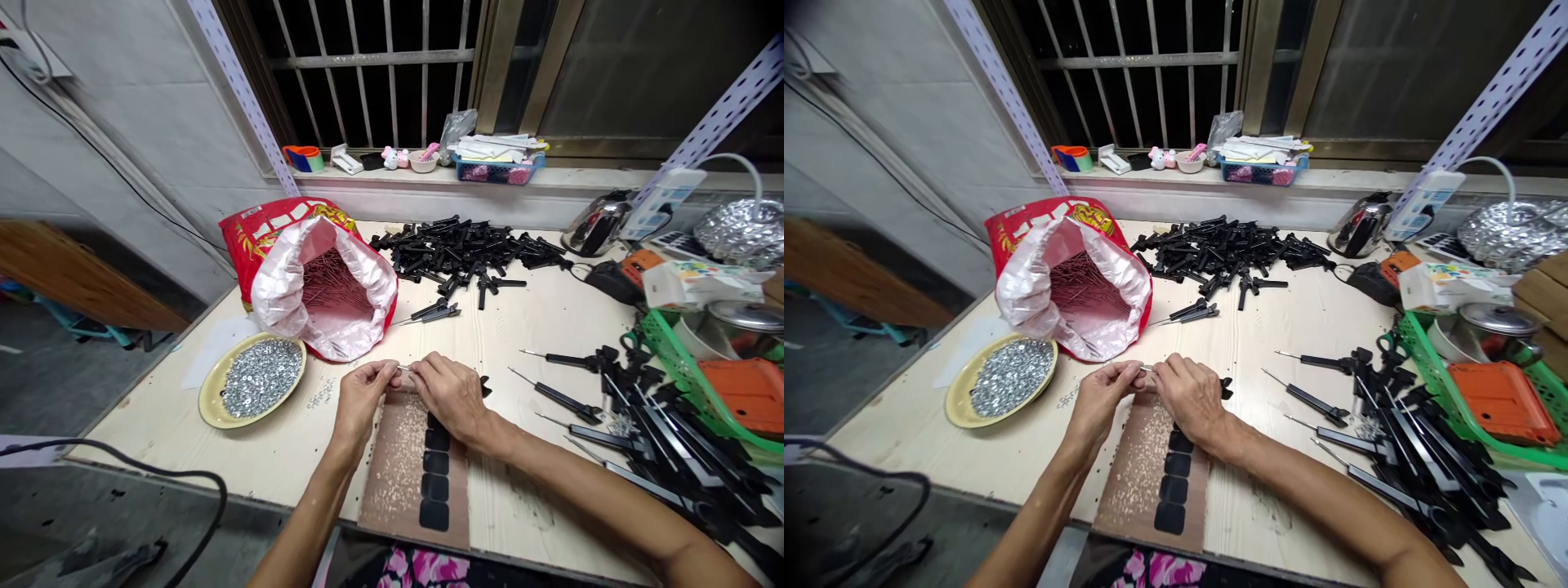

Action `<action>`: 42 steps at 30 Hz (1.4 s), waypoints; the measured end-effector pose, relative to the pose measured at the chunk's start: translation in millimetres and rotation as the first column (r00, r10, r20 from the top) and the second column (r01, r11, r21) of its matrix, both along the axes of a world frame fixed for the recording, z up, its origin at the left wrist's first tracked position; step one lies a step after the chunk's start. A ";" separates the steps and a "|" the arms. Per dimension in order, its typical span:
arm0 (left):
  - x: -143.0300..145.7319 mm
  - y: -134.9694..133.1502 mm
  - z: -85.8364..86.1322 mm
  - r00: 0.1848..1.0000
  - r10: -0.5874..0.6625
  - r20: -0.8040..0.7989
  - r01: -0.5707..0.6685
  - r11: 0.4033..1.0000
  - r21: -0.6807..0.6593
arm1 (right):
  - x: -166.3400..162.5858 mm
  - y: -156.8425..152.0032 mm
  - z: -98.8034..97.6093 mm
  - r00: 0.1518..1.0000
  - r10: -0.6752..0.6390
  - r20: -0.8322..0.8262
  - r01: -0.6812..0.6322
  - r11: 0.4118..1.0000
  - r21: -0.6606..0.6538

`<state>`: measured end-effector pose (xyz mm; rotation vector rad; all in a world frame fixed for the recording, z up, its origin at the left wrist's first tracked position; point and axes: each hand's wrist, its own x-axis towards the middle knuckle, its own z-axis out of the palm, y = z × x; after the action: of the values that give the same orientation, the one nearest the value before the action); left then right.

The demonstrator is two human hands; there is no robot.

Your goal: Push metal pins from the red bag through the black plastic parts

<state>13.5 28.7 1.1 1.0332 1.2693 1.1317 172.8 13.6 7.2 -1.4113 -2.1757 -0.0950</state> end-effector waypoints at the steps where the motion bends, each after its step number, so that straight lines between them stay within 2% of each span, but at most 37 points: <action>1: 0.4 0.1 -1.5 1.000 0.005 0.010 -0.004 1.000 -0.007 | 0.3 0.3 -1.3 1.000 -0.004 0.005 0.004 1.000 0.009; 7: 3.0 0.5 -5.5 1.000 0.008 -0.016 -0.007 1.000 0.006 | 3.6 1.3 -7.7 0.993 -0.022 -0.116 0.003 0.987 -0.160; 13: 3.1 1.0 -8.4 0.999 -0.009 -0.034 0.009 1.000 -0.017 | 5.4 0.2 -9.4 0.998 -0.018 -0.058 0.012 0.995 -0.101; 20: 3.6 -1.3 -5.8 0.998 -0.044 -0.044 0.043 0.999 -0.029 | 10.7 -2.7 -10.5 0.998 0.034 -0.052 -0.040 0.992 -0.123; 27: 17.3 -9.2 -6.3 0.968 -0.163 -0.189 0.155 0.986 -0.059 | 38.8 -16.6 -19.0 0.980 0.062 -0.187 -0.104 0.969 -0.225; 30: 20.7 -15.4 -12.8 0.942 -0.150 -0.302 0.161 0.987 0.014 | 59.8 -19.8 -24.1 0.979 0.038 -0.200 -0.093 0.959 -0.269; 33: 18.9 -20.7 -20.8 0.850 -0.072 -0.522 0.192 0.965 0.179 | 76.3 -14.2 -30.8 0.991 0.031 -0.127 -0.066 0.958 -0.278; 35: 16.7 -23.1 -28.4 0.745 -0.024 -0.667 0.280 0.918 0.280 | 82.5 -8.3 -36.0 0.998 0.030 -0.057 -0.043 0.968 -0.248; 37: 15.6 -24.5 -38.1 0.649 -0.006 -0.761 0.383 0.867 0.320 | 84.6 -4.9 -40.9 0.998 0.055 0.000 -0.054 0.975 -0.214; 39: 16.1 -25.2 -48.4 0.586 -0.011 -0.810 0.454 0.833 0.317 | 83.9 -5.2 -43.8 0.985 0.166 0.042 -0.156 0.971 -0.182; 41: 17.5 -25.6 -56.7 0.546 -0.009 -0.838 0.485 0.819 0.307 | 82.5 -7.0 -44.3 0.944 0.320 0.076 -0.305 0.938 -0.162; 42: 18.1 -25.7 -59.6 0.533 -0.002 -0.846 0.490 0.816 0.307 | 82.1 -7.5 -43.8 0.933 0.350 0.080 -0.335 0.929 -0.156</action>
<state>31.7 3.1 -58.5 2.2993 1.4432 0.7396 254.9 6.1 -36.6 -1.0936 -2.5280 0.1154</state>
